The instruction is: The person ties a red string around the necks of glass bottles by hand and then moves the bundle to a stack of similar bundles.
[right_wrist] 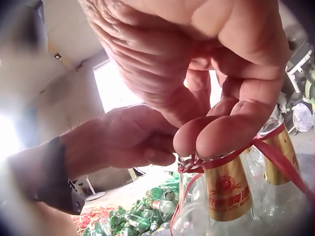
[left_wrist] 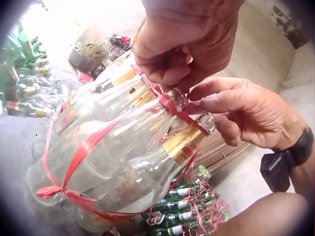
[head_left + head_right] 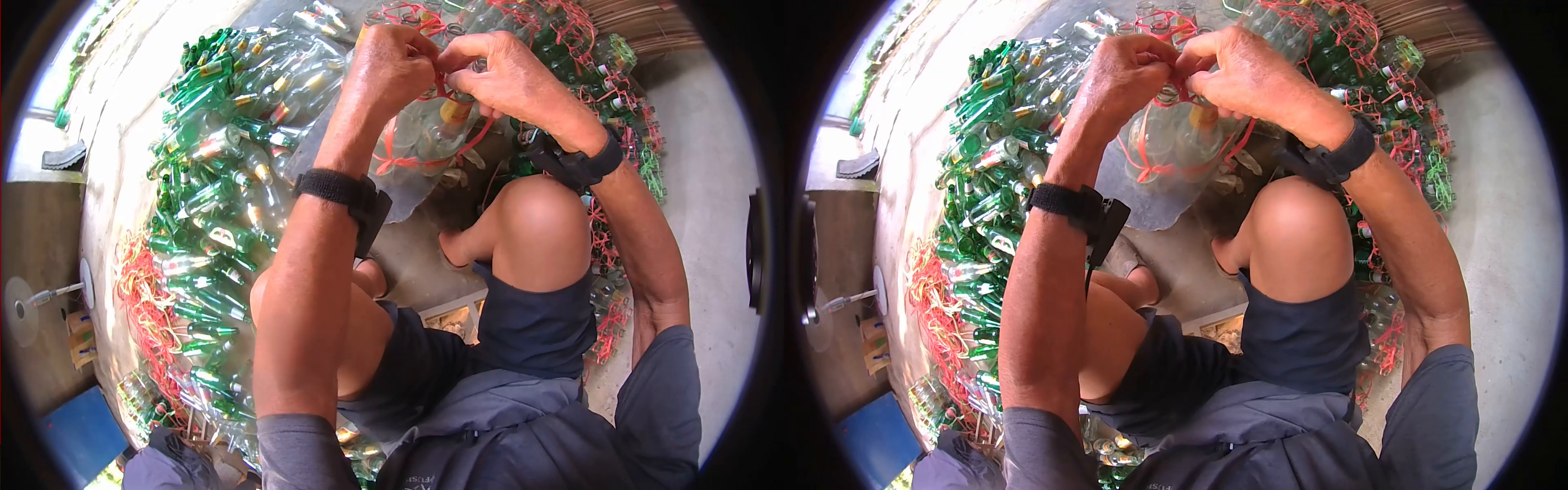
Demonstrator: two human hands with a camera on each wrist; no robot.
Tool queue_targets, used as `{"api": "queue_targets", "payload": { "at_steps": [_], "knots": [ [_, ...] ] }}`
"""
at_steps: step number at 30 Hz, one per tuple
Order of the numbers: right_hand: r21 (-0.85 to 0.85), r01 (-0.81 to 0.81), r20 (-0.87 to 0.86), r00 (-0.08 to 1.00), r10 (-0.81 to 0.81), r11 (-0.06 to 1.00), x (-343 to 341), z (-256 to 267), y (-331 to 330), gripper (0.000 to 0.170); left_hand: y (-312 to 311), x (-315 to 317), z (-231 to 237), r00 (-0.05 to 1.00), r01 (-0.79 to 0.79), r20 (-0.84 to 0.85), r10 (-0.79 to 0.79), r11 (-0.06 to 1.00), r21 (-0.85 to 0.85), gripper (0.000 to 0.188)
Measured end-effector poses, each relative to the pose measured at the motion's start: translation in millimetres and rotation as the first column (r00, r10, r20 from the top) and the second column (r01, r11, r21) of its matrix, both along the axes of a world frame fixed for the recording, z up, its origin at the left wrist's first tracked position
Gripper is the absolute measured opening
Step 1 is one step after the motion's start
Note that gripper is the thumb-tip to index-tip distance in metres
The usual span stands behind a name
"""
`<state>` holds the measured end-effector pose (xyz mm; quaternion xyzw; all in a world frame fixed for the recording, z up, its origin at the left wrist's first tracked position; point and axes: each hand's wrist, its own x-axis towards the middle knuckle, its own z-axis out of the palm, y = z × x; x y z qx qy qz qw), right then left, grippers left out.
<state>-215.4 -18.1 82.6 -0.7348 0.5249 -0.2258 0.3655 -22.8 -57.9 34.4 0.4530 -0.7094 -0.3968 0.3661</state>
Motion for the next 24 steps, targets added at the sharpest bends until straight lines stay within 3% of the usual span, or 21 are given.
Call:
{"api": "queue_targets", "payload": {
  "at_steps": [2,4,8,11,13,24],
  "knots": [
    [-0.014,-0.022,-0.039,0.999,0.022,1.000,-0.5,-2.8,-4.0,0.020,-1.0,1.6,-2.6,1.000,0.008,-0.031,-0.007,1.000,0.011,0.035],
    [-0.253,-0.066,-0.071,0.996,0.049,0.965,-4.7,-15.6,-8.3,0.020,-2.1,1.0,-5.3,0.999,-0.031,-0.026,0.031,0.999,0.027,0.037],
    [-0.391,-0.083,-0.040,0.997,0.073,0.917,-6.6,-29.8,-17.0,0.023,-5.0,1.3,-12.6,0.995,-0.075,-0.073,0.074,0.997,-0.015,0.036],
    [-0.505,-0.119,-0.167,0.985,0.039,0.855,-2.9,-29.5,-14.7,0.020,-1.9,0.9,-10.3,0.994,-0.107,-0.035,0.106,0.994,-0.011,0.035],
    [-0.591,-0.067,-0.241,0.966,-0.097,0.804,3.8,-29.3,-7.2,0.016,-2.1,0.9,-10.1,0.993,-0.110,-0.048,0.111,0.994,0.025,0.031],
    [-0.667,-0.139,-0.359,0.921,-0.152,0.732,14.2,-30.2,3.0,0.009,2.5,-0.8,-1.1,0.992,-0.109,-0.051,0.120,0.979,0.171,0.027]
  ]
}}
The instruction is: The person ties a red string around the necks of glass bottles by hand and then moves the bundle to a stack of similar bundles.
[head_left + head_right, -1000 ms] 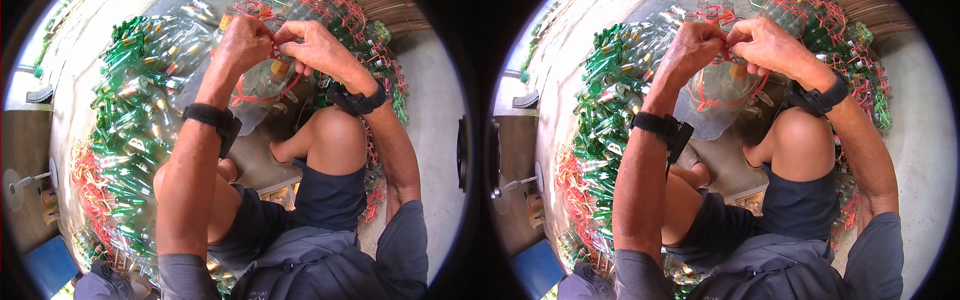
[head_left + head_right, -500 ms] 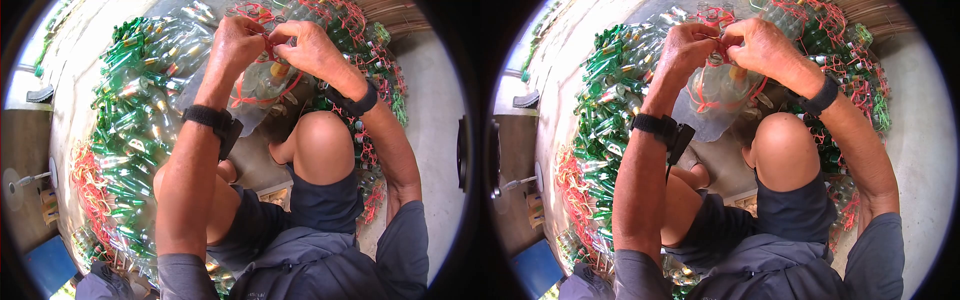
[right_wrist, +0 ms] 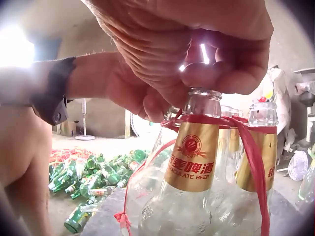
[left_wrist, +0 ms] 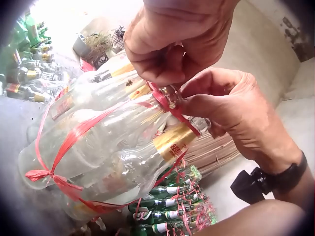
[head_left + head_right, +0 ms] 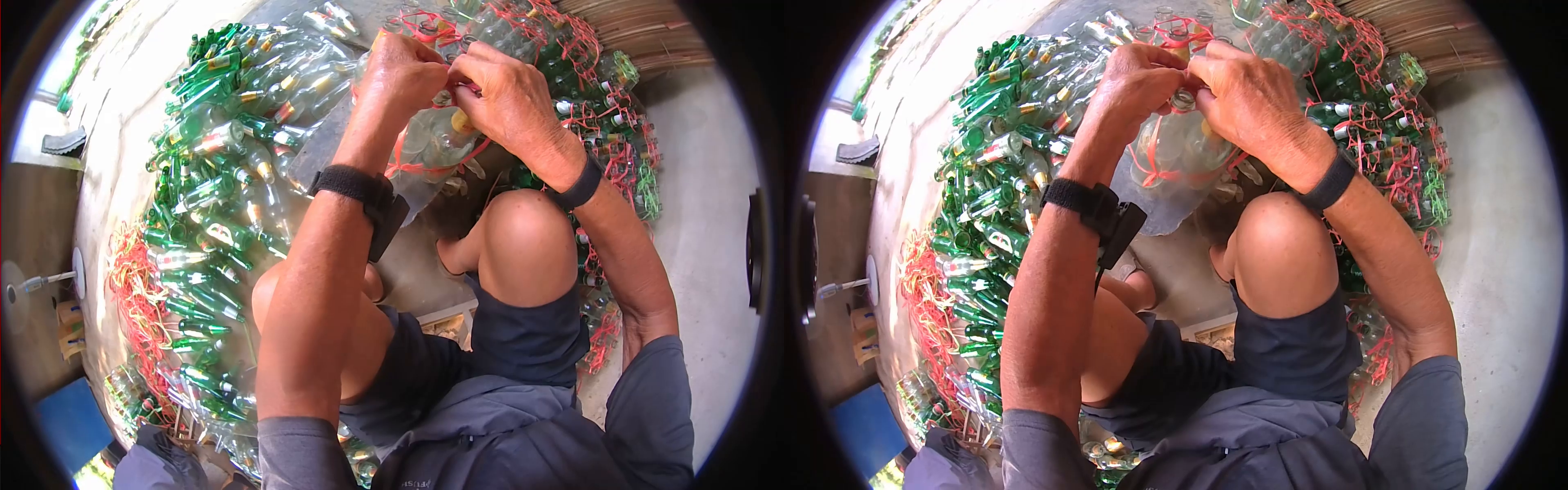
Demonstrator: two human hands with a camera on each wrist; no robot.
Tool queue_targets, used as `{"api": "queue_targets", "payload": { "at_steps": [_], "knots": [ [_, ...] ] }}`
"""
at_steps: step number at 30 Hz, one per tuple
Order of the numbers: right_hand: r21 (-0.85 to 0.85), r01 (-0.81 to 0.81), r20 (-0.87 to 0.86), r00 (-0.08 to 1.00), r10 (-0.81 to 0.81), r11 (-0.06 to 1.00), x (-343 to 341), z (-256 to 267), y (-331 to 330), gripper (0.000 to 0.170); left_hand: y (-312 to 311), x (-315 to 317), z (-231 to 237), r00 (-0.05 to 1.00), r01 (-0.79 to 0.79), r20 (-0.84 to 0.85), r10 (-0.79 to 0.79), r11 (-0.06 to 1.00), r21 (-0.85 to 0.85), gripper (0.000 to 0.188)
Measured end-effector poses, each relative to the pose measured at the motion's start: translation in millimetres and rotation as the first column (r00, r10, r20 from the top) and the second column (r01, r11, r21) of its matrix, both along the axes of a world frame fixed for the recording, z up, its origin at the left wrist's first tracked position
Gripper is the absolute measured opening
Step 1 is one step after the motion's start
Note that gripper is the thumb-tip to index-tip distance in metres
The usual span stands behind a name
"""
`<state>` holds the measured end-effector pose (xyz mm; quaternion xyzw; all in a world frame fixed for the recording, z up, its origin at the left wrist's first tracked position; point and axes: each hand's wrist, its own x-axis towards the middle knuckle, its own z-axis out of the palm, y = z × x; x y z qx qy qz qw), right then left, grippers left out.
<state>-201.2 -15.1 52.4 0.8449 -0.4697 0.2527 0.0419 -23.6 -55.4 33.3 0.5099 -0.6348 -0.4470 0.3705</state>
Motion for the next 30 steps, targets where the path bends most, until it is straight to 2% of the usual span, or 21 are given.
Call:
{"api": "queue_targets", "payload": {
  "at_steps": [11,13,30],
  "knots": [
    [-0.086,-0.062,-0.037,0.998,0.059,0.994,-1.1,-2.4,-1.0,0.008,3.0,-0.7,2.5,1.000,-0.023,-0.018,0.023,1.000,0.022,0.028],
    [-0.130,-0.050,-0.098,0.994,0.038,0.990,0.4,-2.4,0.0,0.008,2.8,-2.9,3.7,0.998,-0.060,-0.008,0.061,0.996,0.067,0.027],
    [-0.236,-0.098,-0.101,0.992,0.076,0.967,0.5,-9.6,-4.9,0.007,3.6,-3.9,-0.9,0.988,-0.091,-0.114,0.105,0.989,0.119,0.033]
  ]
}}
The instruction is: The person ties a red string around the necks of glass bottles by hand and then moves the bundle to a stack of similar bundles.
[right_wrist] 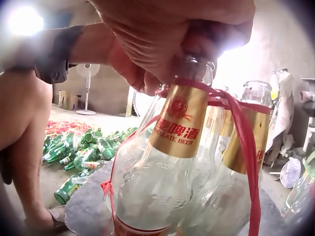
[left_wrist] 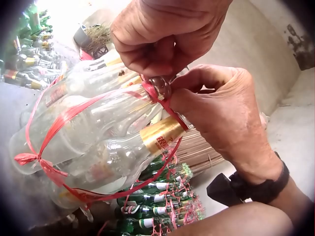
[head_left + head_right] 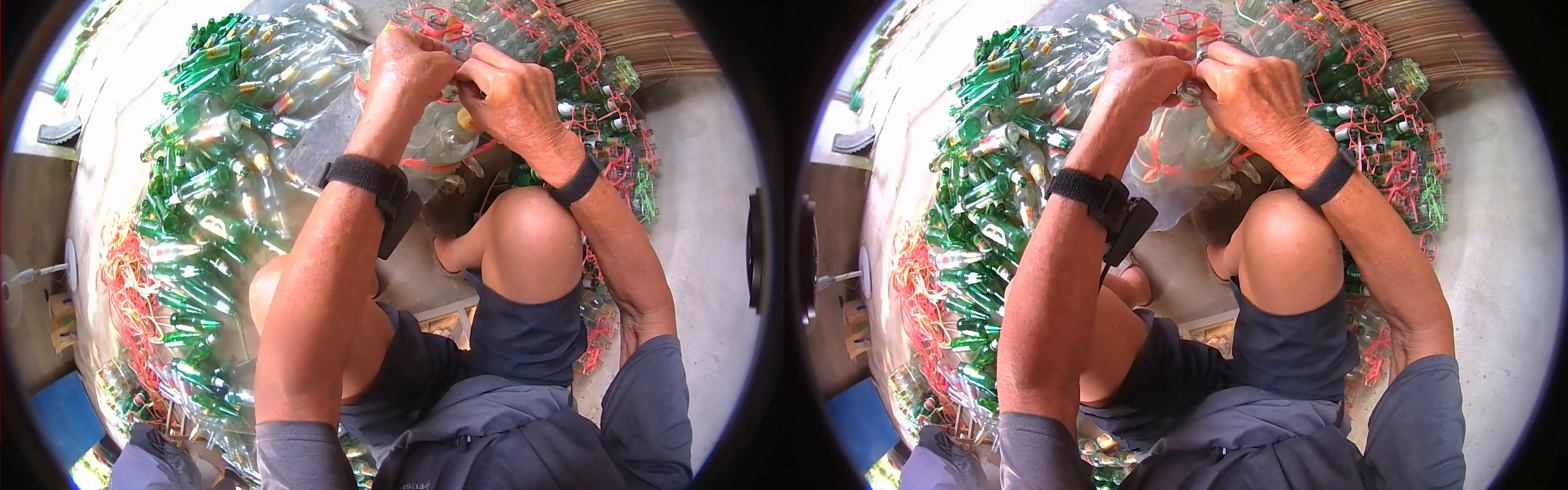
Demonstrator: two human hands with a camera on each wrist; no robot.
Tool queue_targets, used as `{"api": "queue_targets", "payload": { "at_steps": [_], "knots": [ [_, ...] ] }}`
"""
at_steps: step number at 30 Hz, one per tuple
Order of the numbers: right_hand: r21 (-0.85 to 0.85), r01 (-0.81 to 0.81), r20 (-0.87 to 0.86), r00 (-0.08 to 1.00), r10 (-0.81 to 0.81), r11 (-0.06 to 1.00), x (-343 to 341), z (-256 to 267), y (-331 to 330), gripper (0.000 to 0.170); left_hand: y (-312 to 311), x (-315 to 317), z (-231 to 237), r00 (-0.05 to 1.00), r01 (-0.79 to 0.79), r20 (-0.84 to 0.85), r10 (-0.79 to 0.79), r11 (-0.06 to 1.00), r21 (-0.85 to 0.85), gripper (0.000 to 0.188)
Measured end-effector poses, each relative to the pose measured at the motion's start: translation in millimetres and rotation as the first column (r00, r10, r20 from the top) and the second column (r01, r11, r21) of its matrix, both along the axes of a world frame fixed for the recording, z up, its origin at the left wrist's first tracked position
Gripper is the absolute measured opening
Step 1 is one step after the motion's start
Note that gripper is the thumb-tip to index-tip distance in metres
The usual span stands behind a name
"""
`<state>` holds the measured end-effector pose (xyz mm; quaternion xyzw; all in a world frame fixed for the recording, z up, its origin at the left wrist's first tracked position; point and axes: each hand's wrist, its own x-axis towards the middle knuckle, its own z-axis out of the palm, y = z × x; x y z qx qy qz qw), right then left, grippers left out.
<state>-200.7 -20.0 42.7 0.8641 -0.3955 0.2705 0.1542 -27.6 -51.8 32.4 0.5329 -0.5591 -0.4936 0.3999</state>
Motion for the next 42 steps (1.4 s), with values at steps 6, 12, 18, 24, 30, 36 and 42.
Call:
{"api": "queue_targets", "payload": {
  "at_steps": [6,12,18,24,30,36,42],
  "knots": [
    [-0.008,-0.019,0.003,1.000,0.019,1.000,-1.4,-2.5,-1.5,0.008,3.6,-0.6,0.3,0.999,-0.039,-0.033,0.039,0.999,0.007,0.033],
    [-0.010,-0.028,0.014,1.000,0.028,1.000,-3.0,-3.6,-2.8,0.009,4.4,-2.4,0.3,0.997,-0.070,-0.023,0.070,0.998,0.002,0.034],
    [0.025,-0.027,0.025,0.999,0.027,0.999,-4.4,-2.5,-2.5,0.009,2.8,-2.4,-5.4,0.996,-0.081,-0.030,0.080,0.996,-0.033,0.036],
    [0.077,-0.010,0.002,1.000,0.010,0.997,-5.2,-0.3,-4.2,0.010,0.3,-3.9,-9.9,0.995,-0.098,-0.029,0.097,0.994,-0.055,0.037],
    [0.073,-0.019,-0.009,1.000,0.019,0.997,-6.7,-2.0,-5.5,0.010,0.4,-2.9,-12.8,0.995,-0.095,-0.034,0.093,0.993,-0.070,0.038],
    [0.067,-0.032,0.027,0.999,0.031,0.997,-7.7,-4.5,-7.5,0.010,2.0,0.1,-10.2,0.996,-0.062,-0.059,0.059,0.997,-0.055,0.038],
    [0.105,-0.053,0.051,0.998,0.047,0.993,-9.1,-3.1,-10.3,0.007,-1.3,1.4,-13.1,0.998,-0.040,-0.042,0.037,0.995,-0.090,0.039]
  ]
}}
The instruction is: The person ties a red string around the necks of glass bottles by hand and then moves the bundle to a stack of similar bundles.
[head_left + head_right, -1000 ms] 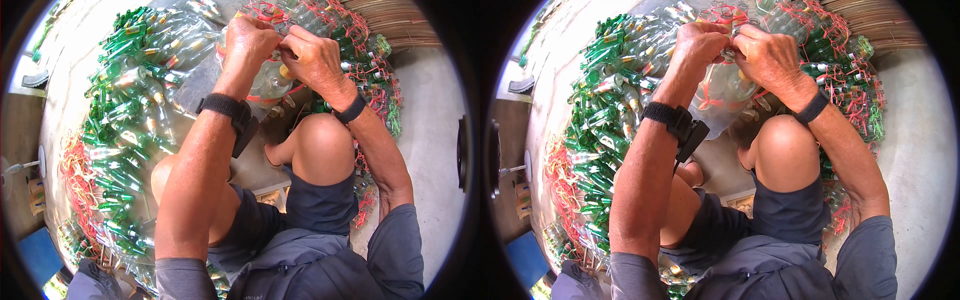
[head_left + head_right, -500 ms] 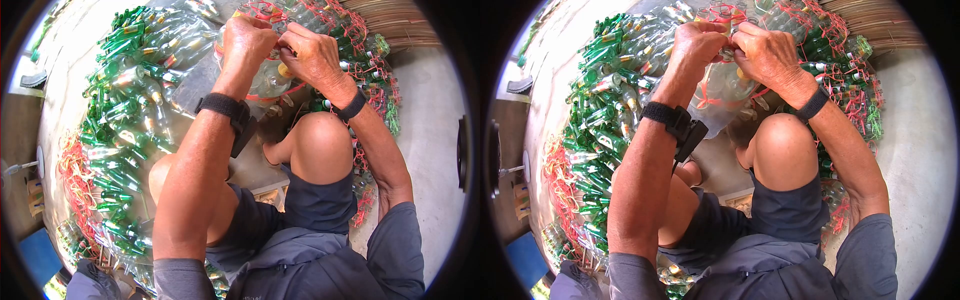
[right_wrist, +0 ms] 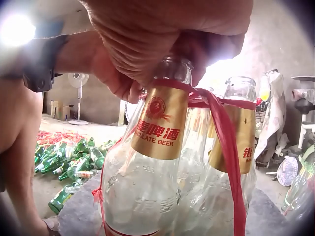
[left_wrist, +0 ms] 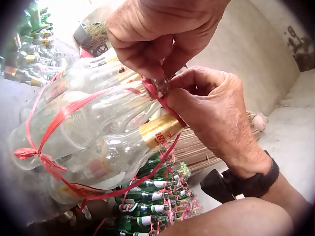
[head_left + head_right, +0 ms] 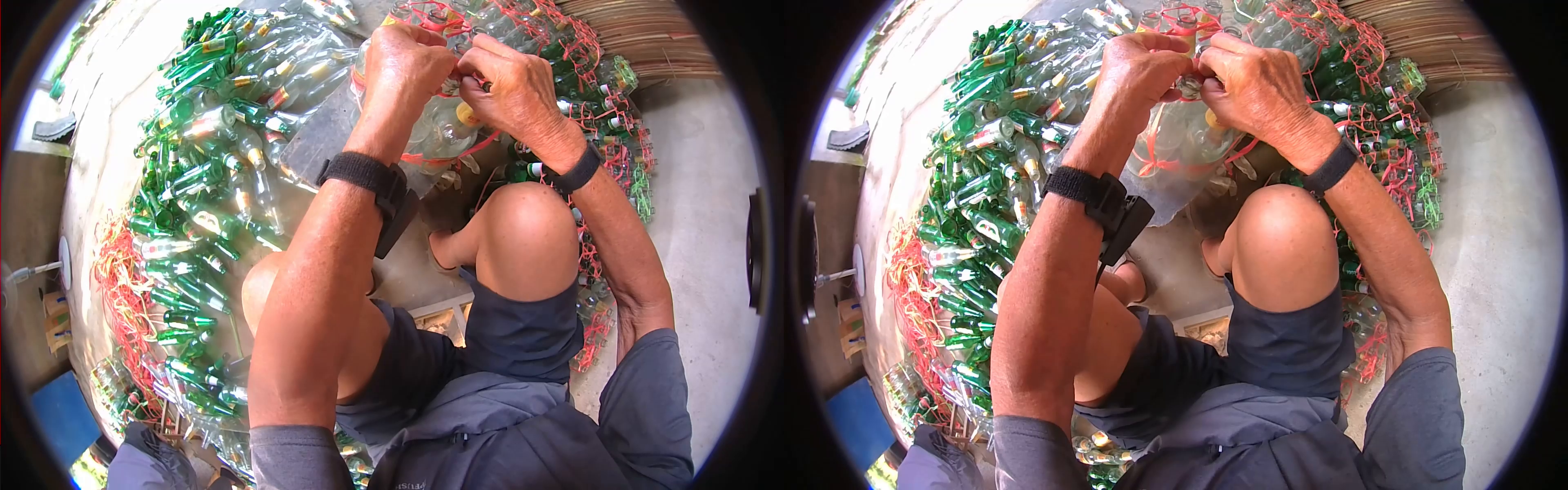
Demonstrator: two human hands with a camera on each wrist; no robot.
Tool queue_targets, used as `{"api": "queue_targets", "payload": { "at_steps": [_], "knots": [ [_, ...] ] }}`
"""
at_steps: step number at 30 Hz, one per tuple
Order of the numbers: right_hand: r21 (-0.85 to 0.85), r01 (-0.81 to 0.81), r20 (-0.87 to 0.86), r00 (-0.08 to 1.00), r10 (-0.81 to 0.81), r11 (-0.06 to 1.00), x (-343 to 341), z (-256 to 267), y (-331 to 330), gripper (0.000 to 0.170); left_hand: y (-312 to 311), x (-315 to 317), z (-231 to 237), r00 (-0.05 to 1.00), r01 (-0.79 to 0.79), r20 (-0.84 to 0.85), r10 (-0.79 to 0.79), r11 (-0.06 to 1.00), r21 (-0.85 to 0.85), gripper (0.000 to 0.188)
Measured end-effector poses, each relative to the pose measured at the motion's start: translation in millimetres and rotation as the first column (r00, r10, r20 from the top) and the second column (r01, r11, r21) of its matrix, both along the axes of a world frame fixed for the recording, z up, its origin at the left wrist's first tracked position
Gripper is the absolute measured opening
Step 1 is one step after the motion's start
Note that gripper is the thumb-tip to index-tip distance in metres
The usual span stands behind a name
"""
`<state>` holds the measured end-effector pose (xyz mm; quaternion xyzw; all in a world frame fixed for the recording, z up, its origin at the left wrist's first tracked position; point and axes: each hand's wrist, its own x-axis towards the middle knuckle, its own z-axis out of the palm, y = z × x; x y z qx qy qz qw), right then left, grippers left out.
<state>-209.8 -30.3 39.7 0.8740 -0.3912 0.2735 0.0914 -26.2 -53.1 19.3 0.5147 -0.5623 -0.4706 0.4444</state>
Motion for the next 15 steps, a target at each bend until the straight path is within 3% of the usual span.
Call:
{"api": "queue_targets", "payload": {
  "at_steps": [5,7,14,15],
  "knots": [
    [0.045,0.008,0.057,0.998,-0.010,0.999,-0.9,-2.7,-1.6,0.006,-0.1,-4.1,-4.0,0.989,-0.112,0.088,0.123,0.986,-0.120,0.023],
    [0.094,0.056,0.083,0.995,-0.064,0.994,-1.0,-3.2,-1.6,0.007,2.7,-1.6,0.6,0.920,-0.156,0.309,0.241,0.949,-0.275,0.024],
    [0.181,0.071,0.160,0.982,-0.100,0.981,-3.7,-6.8,-2.6,0.010,1.3,2.6,0.1,0.942,-0.085,0.293,0.161,0.964,-0.254,0.025],
    [0.179,0.074,0.166,0.981,-0.104,0.981,-3.2,-6.8,-2.3,0.010,1.2,3.9,0.3,0.942,-0.014,0.322,0.095,0.969,-0.245,0.026]
  ]
}}
